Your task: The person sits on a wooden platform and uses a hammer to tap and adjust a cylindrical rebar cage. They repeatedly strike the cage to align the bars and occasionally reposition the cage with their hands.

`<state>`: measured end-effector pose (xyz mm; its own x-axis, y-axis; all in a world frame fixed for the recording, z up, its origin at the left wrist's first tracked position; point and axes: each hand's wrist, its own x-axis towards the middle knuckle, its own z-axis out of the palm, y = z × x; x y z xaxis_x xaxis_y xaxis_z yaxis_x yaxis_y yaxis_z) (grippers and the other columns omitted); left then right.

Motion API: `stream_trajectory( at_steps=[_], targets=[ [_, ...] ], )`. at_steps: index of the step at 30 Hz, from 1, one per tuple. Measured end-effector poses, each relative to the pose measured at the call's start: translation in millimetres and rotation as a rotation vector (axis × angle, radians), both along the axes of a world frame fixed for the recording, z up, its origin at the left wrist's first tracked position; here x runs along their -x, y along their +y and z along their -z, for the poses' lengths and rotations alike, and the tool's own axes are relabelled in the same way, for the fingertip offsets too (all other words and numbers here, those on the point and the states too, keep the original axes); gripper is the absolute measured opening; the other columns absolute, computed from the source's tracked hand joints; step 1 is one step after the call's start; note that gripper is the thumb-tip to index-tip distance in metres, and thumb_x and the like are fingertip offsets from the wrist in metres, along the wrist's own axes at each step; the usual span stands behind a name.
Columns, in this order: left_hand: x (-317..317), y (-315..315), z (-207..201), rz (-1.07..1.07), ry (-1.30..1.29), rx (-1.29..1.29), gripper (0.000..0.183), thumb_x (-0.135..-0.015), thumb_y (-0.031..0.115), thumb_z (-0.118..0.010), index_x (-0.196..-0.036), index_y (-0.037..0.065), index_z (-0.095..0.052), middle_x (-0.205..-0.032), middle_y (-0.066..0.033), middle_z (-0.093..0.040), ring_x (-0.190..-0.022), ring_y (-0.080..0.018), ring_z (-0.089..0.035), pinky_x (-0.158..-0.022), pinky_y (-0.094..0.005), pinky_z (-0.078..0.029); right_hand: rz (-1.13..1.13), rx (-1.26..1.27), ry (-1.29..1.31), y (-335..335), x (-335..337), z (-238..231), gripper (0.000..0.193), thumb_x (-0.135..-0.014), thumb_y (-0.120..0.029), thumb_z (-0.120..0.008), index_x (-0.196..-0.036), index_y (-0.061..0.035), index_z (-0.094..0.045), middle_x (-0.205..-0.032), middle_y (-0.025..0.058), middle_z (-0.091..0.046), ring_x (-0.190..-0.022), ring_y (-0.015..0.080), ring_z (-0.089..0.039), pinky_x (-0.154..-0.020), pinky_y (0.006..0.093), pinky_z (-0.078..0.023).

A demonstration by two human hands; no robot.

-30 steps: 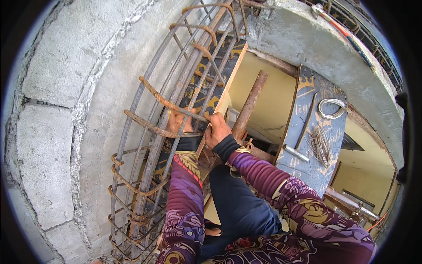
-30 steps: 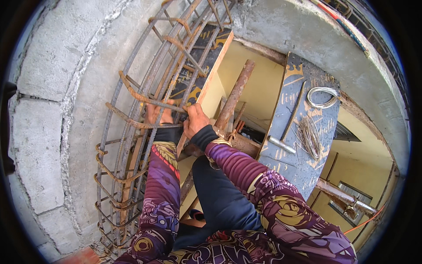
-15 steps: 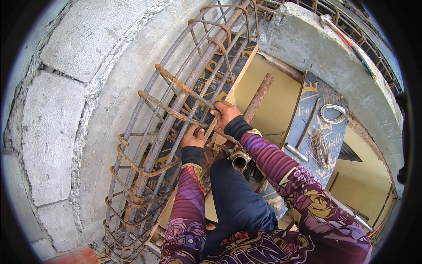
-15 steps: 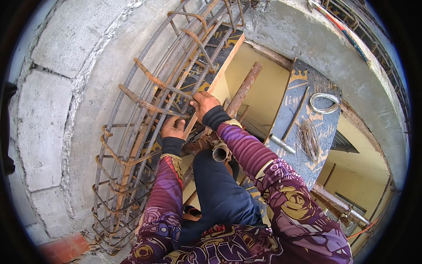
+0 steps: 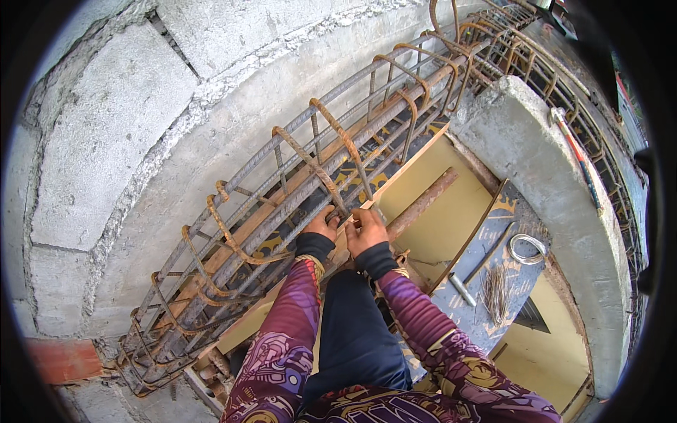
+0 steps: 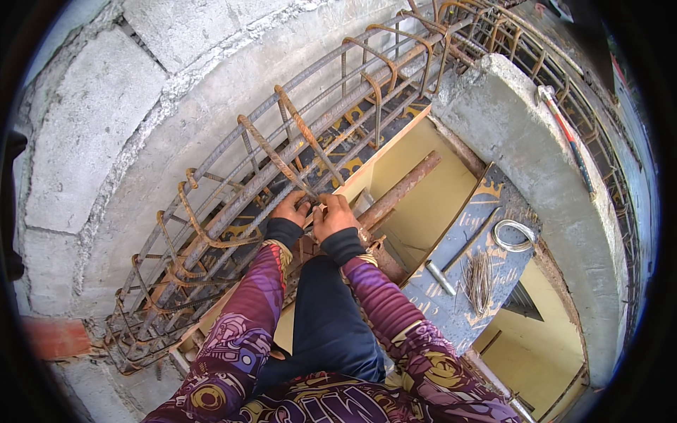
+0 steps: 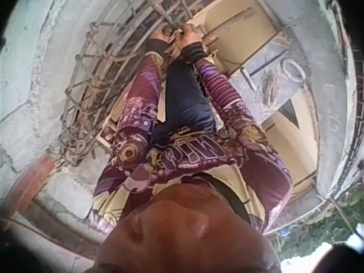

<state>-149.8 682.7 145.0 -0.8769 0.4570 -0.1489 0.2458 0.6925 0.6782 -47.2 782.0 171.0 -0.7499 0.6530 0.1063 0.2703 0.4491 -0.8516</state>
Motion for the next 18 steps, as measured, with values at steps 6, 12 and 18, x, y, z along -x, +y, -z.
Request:
stream_trajectory(
  at_steps=[6,12,18],
  targets=[
    [1.2,7.1,4.1,0.058,0.052,0.057,0.037,-0.088,0.033,-0.062,-0.120,0.013,-0.062,-0.112,-0.0154,-0.066,-0.102,-0.0341,-0.064,-0.086,-0.0407,-0.050,-0.089,-0.277,-0.289,17.8,24.9,25.2,0.036,-0.081,-0.025,-0.069,-0.111,-0.0070,-0.058,-0.100,0.0204,-0.064,-0.083,0.0391,-0.065,-0.074,0.0466,-0.053],
    [2.6,3.5,5.0,0.043,0.063,0.067,0.036,-0.090,0.033,-0.060,-0.120,0.012,-0.062,-0.112,-0.0155,-0.066,-0.102,-0.0330,-0.063,-0.086,-0.0397,-0.050,-0.216,-0.376,-0.225,22.7,18.6,35.4,0.025,-0.085,-0.029,-0.063,-0.095,-0.0069,-0.056,-0.095,0.0165,-0.062,-0.078,0.0383,-0.065,-0.070,0.0486,-0.053],
    [3.9,6.2,-6.0,-0.087,-0.176,0.060,0.034,-0.091,0.032,-0.057,-0.117,0.011,-0.063,-0.107,-0.0138,-0.068,-0.097,-0.0305,-0.065,-0.084,-0.0372,-0.050,-0.150,-0.433,-0.177,18.7,23.0,37.9,0.027,-0.086,-0.031,-0.063,-0.089,-0.0057,-0.053,-0.090,0.0163,-0.061,-0.073,0.0380,-0.065,-0.064,0.0464,-0.053]
  ],
)
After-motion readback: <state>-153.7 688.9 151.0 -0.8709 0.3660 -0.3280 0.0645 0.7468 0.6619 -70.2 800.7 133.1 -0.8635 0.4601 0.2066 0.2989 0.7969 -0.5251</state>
